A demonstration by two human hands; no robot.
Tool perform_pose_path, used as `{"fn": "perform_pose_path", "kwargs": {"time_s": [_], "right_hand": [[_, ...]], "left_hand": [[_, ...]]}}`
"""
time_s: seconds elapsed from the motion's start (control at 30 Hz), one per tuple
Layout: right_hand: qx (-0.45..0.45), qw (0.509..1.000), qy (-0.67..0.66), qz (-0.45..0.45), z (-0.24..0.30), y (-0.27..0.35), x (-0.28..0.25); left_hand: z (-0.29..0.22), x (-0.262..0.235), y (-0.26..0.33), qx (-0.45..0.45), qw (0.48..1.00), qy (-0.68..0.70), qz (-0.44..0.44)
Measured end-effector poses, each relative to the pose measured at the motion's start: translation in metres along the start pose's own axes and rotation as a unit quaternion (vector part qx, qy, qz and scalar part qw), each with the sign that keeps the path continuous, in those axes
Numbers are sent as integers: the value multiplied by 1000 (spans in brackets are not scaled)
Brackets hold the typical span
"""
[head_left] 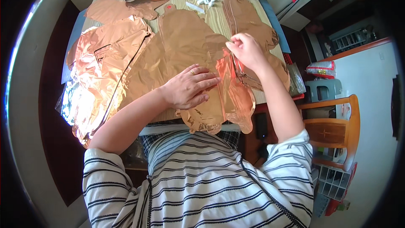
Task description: Fold a foil balloon around a cardboard insert to prepare it for packaging.
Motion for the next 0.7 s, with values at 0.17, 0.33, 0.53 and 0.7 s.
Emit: {"fn": "perform_pose_path", "kwargs": {"time_s": [0.17,0.33,0.53,0.7], "right_hand": [[28,991,119,62,2,-48,30],[81,983,102,128,-6,-56,38],[62,997,10,54,-2,-47,33],[91,922,-341,157,-4,-41,52]], "left_hand": [[-1,-6,4,-12,1000,3,-16],[-3,-26,6,-73,994,-21,-76],[23,-30,32,-227,960,-138,-86],[30,-18,38,-242,960,-117,-80]]}}
Point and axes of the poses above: each hand's wrist, its own y-axis away from the middle knuckle, its own x-axis out of the palm, z = x × y, the point moved 6 cm from there along -y, towards the middle knuckle, and after that the axes turned 8 degrees about x, right-handed, at the moved point
